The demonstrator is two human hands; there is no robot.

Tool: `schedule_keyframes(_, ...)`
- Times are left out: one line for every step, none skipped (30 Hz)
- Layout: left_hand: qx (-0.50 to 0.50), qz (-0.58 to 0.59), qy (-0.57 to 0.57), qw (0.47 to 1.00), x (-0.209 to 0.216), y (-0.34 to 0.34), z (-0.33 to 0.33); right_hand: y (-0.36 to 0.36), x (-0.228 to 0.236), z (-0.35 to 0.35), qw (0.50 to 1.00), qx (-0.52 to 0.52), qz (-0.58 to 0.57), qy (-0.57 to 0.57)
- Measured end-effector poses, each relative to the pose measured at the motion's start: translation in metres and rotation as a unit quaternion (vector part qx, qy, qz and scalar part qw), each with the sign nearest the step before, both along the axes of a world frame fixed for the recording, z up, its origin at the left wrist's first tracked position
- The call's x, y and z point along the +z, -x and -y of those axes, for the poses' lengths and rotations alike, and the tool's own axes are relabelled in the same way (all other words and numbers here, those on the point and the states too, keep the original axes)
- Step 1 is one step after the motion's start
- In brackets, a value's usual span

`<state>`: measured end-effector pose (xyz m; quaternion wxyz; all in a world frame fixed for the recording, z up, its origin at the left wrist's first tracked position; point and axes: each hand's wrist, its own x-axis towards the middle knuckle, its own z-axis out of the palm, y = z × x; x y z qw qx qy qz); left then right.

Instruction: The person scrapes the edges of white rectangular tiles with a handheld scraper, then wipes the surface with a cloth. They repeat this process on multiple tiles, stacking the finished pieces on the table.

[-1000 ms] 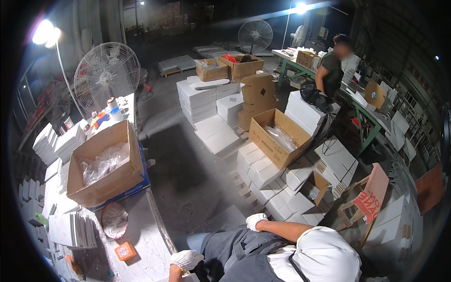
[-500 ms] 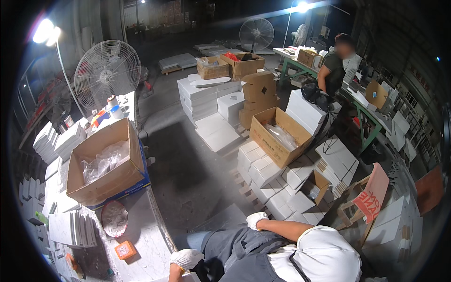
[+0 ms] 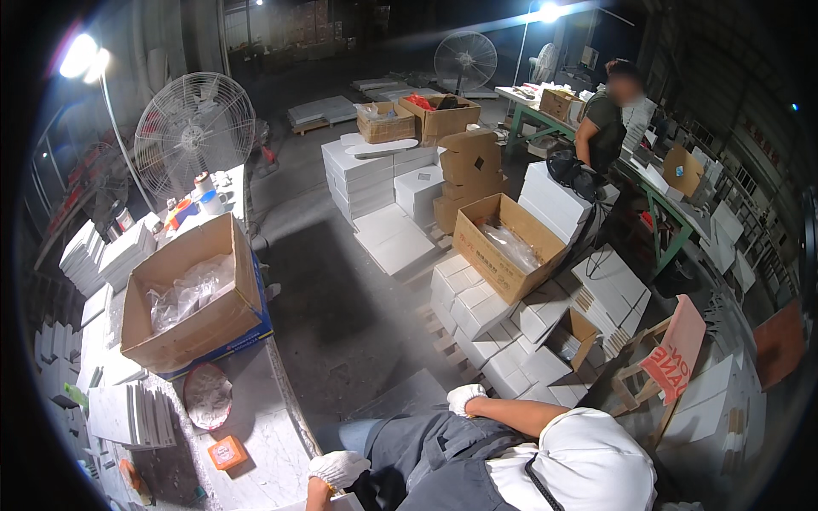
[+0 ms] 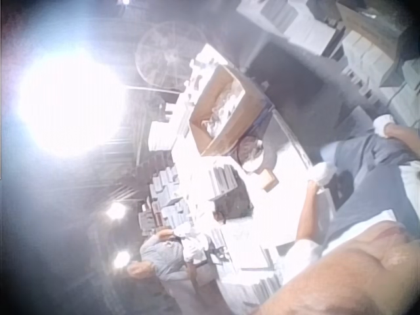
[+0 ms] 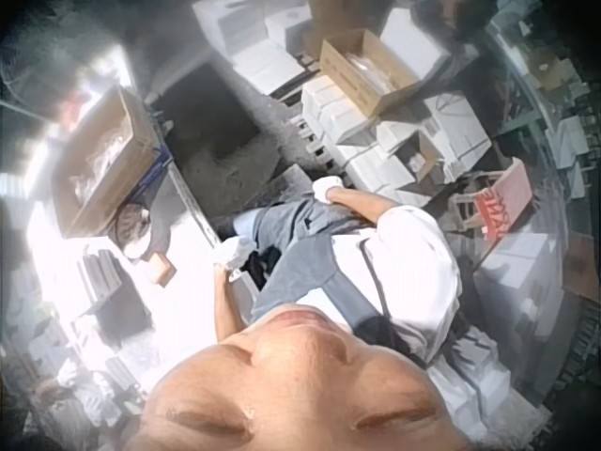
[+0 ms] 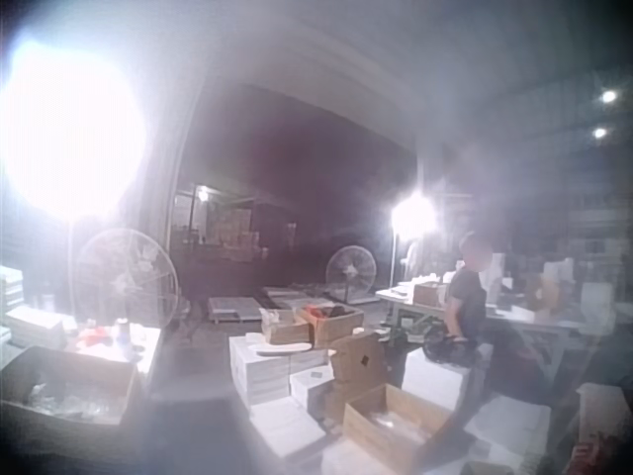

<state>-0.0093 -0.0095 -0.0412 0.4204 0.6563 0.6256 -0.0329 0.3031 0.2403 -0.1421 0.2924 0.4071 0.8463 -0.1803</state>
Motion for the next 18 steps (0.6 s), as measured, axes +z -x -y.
schedule_keyframes(-0.003, 0.004, -0.003, 1.0, -0.001, 0.0, 0.0, 0.0, -0.001, 0.0, 1.0, 0.002, 0.001, 0.0)
schedule_keyframes(-0.006, 0.009, -0.006, 1.0, -0.001, 0.0, 0.0, 0.0, -0.001, 0.0, 1.0, 0.003, 0.003, 0.0)
schedule_keyframes(0.003, 0.002, 0.007, 1.0, 0.0, 0.0, 0.0, 0.0, -0.001, -0.001, 1.0, 0.003, 0.002, -0.001)
schedule_keyframes(0.012, -0.005, 0.02, 1.0, 0.002, -0.001, -0.001, 0.0, -0.001, -0.001, 1.0, 0.003, 0.001, -0.001)
schedule_keyframes(0.021, -0.012, 0.033, 0.999, 0.004, -0.001, -0.001, 0.0, -0.001, -0.001, 1.0, 0.003, 0.001, -0.001)
schedule_keyframes(0.024, -0.011, 0.028, 0.999, 0.007, -0.002, -0.001, 0.0, -0.001, -0.001, 1.0, 0.003, 0.0, 0.001)
schedule_keyframes(0.027, -0.009, 0.023, 0.999, 0.01, -0.003, -0.002, 0.001, 0.0, -0.001, 1.0, 0.002, 0.0, 0.003)
schedule_keyframes(0.03, -0.007, 0.018, 0.999, 0.014, -0.003, -0.002, 0.001, 0.001, -0.001, 1.0, 0.003, 0.007, 0.006)
schedule_keyframes(0.043, -0.002, 0.032, 0.999, 0.017, -0.004, -0.003, 0.001, 0.003, 0.0, 1.0, 0.003, 0.001, 0.007)
schedule_keyframes(0.056, 0.003, 0.046, 0.997, 0.019, -0.004, -0.003, 0.001, 0.004, 0.0, 1.0, 0.003, 0.001, 0.008)
schedule_keyframes(0.076, 0.01, 0.075, 0.994, 0.021, -0.004, -0.003, 0.002, 0.006, 0.0, 1.0, 0.006, 0.01, 0.011)
schedule_keyframes(0.061, 0.004, 0.057, 0.997, 0.021, -0.004, -0.003, 0.002, 0.008, 0.0, 1.0, -0.001, 0.006, 0.011)
schedule_keyframes(0.053, -0.001, 0.053, 0.997, 0.021, -0.004, -0.003, 0.002, 0.009, 0.001, 1.0, -0.006, 0.01, 0.012)
schedule_keyframes(0.047, -0.004, 0.059, 0.997, 0.019, -0.003, -0.002, 0.002, 0.011, 0.0, 1.0, -0.011, 0.013, 0.012)
schedule_keyframes(0.055, -0.009, 0.062, 0.997, 0.016, -0.003, -0.002, 0.003, 0.011, 0.0, 1.0, -0.004, 0.011, 0.012)
schedule_keyframes(0.066, -0.014, 0.074, 0.995, 0.013, -0.002, -0.001, 0.003, 0.012, 0.0, 1.0, 0.004, 0.009, 0.011)
schedule_keyframes(0.083, 0.0, 0.091, 0.992, 0.009, -0.001, 0.001, 0.003, 0.012, 0.0, 1.0, 0.012, 0.007, 0.011)
schedule_keyframes(0.059, -0.014, 0.057, 0.996, 0.006, 0.0, 0.002, 0.002, 0.011, 0.0, 1.0, 0.012, 0.009, 0.011)
